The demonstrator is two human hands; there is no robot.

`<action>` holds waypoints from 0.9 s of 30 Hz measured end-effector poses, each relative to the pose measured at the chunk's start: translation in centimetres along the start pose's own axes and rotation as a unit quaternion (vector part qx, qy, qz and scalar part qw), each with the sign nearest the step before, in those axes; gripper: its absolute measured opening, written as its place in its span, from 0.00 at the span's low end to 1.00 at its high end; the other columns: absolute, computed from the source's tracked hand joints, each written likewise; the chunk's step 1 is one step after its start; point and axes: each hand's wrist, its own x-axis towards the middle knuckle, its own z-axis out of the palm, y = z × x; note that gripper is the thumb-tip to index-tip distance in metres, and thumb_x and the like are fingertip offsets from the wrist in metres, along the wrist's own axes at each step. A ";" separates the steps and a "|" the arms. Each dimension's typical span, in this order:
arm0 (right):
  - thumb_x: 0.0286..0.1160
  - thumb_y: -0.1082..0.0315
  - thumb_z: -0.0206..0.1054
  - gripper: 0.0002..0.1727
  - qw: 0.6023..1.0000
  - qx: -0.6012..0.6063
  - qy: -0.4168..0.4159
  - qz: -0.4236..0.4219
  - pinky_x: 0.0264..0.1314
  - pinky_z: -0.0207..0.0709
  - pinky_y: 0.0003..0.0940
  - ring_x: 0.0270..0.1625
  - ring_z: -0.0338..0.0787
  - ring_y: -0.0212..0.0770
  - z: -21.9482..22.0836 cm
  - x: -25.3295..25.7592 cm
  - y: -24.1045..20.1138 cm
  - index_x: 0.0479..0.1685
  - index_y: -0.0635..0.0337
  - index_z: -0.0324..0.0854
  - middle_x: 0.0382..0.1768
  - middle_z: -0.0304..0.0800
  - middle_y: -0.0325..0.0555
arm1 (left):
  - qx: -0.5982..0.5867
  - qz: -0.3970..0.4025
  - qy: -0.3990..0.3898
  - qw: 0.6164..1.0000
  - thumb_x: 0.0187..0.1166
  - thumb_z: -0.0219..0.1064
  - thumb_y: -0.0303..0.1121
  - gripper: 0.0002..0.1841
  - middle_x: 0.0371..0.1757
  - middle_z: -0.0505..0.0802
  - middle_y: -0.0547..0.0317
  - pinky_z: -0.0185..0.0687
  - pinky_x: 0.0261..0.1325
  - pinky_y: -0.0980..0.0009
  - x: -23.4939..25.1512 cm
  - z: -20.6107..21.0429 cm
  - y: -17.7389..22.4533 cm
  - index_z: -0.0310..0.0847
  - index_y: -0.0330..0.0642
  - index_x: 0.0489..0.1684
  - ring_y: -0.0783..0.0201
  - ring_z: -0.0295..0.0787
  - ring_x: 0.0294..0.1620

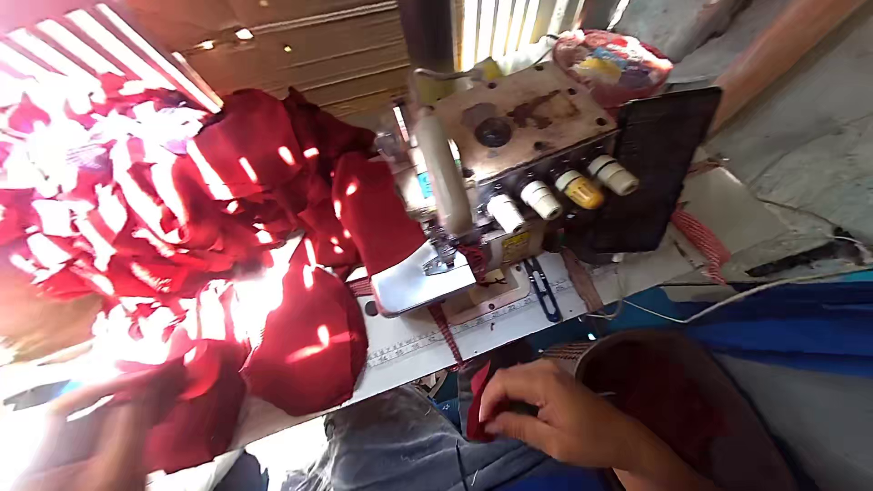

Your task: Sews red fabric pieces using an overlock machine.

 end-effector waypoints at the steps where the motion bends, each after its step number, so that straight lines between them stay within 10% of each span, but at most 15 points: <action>1: 0.84 0.62 0.67 0.10 0.999 -0.003 -0.030 -0.029 0.51 0.86 0.23 0.44 0.91 0.26 0.8 0.4 -0.4 0.44 0.59 0.89 0.39 0.94 0.39 | -0.006 -0.008 -0.016 1.000 0.86 0.64 0.30 0.10 0.52 0.94 0.71 0.89 0.53 0.75 -0.6 2.3 0.9 0.83 0.41 0.59 0.78 0.91 0.50; 5: 0.86 0.67 0.64 0.11 0.989 0.067 -0.082 -0.106 0.50 0.83 0.25 0.42 0.92 0.33 3.5 1.6 -2.1 0.44 0.64 0.91 0.36 0.94 0.47 | -0.023 -0.043 -0.018 0.999 0.82 0.67 0.34 0.08 0.44 0.97 0.69 0.90 0.45 0.81 -1.5 14.1 6.9 0.91 0.44 0.48 0.83 0.92 0.41; 9: 0.86 0.67 0.64 0.11 0.989 0.103 -0.069 -0.081 0.52 0.85 0.22 0.44 0.93 0.28 4.1 1.7 -1.4 0.45 0.64 0.89 0.39 0.95 0.45 | -0.088 -0.071 0.001 0.994 0.80 0.66 0.30 0.08 0.38 0.97 0.67 0.90 0.40 0.81 -2.1 19.7 4.2 0.90 0.38 0.46 0.80 0.92 0.35; 13: 0.85 0.65 0.66 0.11 0.990 0.123 -0.066 -0.020 0.48 0.84 0.17 0.41 0.91 0.23 3.0 1.1 0.1 0.45 0.65 0.88 0.37 0.94 0.41 | -0.198 -0.180 0.038 0.963 0.79 0.66 0.26 0.06 0.31 0.94 0.68 0.86 0.34 0.81 -2.1 19.7 2.2 0.88 0.38 0.46 0.77 0.89 0.29; 27: 0.85 0.63 0.67 0.10 0.979 0.184 -0.071 0.043 0.44 0.86 0.18 0.39 0.91 0.22 4.1 1.8 1.4 0.47 0.61 0.88 0.37 0.94 0.37 | -0.237 -0.180 0.165 0.940 0.88 0.60 0.32 0.06 0.28 0.89 0.71 0.81 0.30 0.79 1.6 13.2 3.0 0.84 0.49 0.47 0.79 0.83 0.25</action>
